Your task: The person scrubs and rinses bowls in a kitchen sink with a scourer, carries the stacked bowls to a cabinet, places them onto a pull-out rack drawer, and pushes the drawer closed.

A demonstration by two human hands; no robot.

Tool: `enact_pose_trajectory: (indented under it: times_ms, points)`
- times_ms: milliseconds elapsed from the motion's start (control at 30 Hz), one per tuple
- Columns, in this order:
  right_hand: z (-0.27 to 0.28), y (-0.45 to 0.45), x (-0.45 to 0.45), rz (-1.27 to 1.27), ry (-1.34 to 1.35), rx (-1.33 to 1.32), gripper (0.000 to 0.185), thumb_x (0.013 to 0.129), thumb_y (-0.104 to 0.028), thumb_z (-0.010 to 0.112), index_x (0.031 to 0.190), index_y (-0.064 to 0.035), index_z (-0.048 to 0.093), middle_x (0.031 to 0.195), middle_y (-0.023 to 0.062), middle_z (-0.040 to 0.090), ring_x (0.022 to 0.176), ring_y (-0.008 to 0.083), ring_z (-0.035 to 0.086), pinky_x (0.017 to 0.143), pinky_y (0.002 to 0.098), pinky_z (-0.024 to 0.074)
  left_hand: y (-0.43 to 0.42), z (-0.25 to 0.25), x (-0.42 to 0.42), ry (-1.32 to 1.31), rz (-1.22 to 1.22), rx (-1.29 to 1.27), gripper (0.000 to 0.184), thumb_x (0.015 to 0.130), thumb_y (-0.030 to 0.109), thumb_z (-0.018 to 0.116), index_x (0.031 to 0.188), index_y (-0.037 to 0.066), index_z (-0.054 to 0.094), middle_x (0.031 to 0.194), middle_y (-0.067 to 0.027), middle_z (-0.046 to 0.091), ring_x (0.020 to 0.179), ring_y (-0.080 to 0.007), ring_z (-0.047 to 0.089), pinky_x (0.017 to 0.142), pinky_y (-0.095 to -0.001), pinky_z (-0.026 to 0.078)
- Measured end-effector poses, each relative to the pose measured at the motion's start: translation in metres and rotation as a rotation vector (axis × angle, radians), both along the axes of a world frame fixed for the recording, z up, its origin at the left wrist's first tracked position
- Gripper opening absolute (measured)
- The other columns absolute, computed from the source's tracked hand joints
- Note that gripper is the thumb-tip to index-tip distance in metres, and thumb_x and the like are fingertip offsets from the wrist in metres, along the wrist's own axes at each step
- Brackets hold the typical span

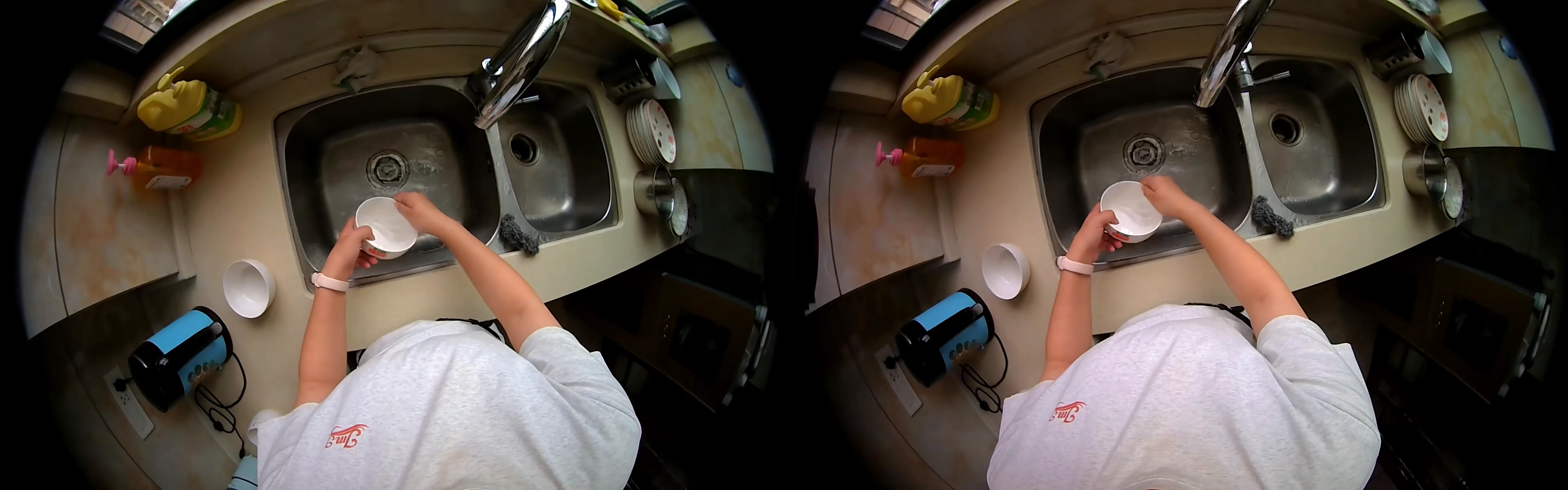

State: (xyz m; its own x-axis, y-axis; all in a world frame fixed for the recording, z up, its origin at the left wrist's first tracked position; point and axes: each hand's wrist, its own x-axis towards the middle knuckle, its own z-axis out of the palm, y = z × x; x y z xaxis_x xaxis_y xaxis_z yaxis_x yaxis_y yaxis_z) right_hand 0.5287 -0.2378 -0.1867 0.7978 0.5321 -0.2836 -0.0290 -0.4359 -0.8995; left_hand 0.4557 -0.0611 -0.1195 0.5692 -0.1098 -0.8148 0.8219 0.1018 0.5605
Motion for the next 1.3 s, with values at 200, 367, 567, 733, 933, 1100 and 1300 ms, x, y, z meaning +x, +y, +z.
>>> enact_pose_trajectory:
  times_ms: [200,367,567,733,933,1100,1300]
  points:
    - [0.021,-0.001,-0.010,-0.225,0.811,0.106,0.041,0.081,-0.023,0.056,0.119,-0.0068,0.048,0.112,0.0122,0.055,0.094,0.0261,0.058,0.070,0.0337,0.0474,-0.015,-0.026,-0.009,-0.578,0.060,0.254,0.072,0.066,-0.012,0.036,0.132,0.014,0.025,0.121,-0.0183,0.044,0.098,-0.0269,0.057,0.065,-0.0327,0.054]
    - [-0.013,-0.001,-0.025,-0.334,-0.133,0.142,0.029,0.080,-0.002,0.052,0.109,-0.0030,0.054,0.091,0.0172,0.063,0.090,0.0303,0.060,0.075,0.0376,0.0472,-0.016,-0.031,-0.011,-0.696,0.006,0.243,0.077,0.070,-0.015,0.044,0.138,0.015,0.022,0.124,-0.0126,0.043,0.119,-0.0219,0.040,0.097,-0.0308,0.034]
    - [0.021,0.000,-0.027,-0.367,-0.470,0.108,0.035,0.072,0.003,0.054,0.107,-0.0025,0.054,0.097,0.0201,0.060,0.090,0.0386,0.057,0.076,0.0373,0.0468,-0.028,-0.040,-0.012,-0.671,0.104,0.223,0.076,0.074,-0.014,0.050,0.139,0.011,0.021,0.127,-0.0160,0.042,0.117,-0.0247,0.042,0.099,-0.0336,0.032]
    - [0.020,-0.002,-0.026,-0.407,-0.611,0.150,0.033,0.072,-0.001,0.058,0.105,-0.0023,0.057,0.099,0.0178,0.061,0.090,0.0351,0.059,0.078,0.0355,0.0471,-0.036,-0.035,-0.012,-1.069,0.104,0.650,0.070,0.070,-0.010,0.053,0.134,0.004,0.027,0.126,-0.0185,0.041,0.118,-0.0311,0.040,0.100,-0.0360,0.031]
    - [0.014,-0.006,-0.025,-0.513,-0.455,0.321,0.031,0.072,-0.006,0.062,0.103,-0.0024,0.059,0.102,0.0146,0.062,0.092,0.0263,0.061,0.079,0.0321,0.0471,-0.043,-0.009,-0.010,-1.039,0.059,0.360,0.065,0.074,0.006,0.061,0.132,0.005,0.030,0.124,-0.0171,0.042,0.116,-0.0267,0.042,0.098,-0.0330,0.032]
    - [0.009,-0.007,-0.023,-0.455,-0.475,0.345,0.030,0.072,-0.007,0.061,0.102,-0.0027,0.059,0.099,0.0131,0.063,0.089,0.0231,0.061,0.076,0.0301,0.0474,-0.037,-0.028,0.001,-0.641,0.264,-0.140,0.046,0.091,0.034,0.044,0.126,0.004,0.040,0.118,-0.0088,0.049,0.108,-0.0176,0.047,0.092,-0.0276,0.037]
    - [0.009,-0.004,-0.027,-0.513,-0.224,0.337,0.023,0.074,-0.007,0.059,0.097,-0.0036,0.059,0.092,0.0113,0.063,0.085,0.0223,0.061,0.075,0.0294,0.0468,-0.032,-0.032,0.006,-0.530,0.295,-0.001,0.045,0.095,0.039,0.033,0.118,0.004,0.049,0.114,-0.0079,0.052,0.101,-0.0132,0.049,0.086,-0.0256,0.039]
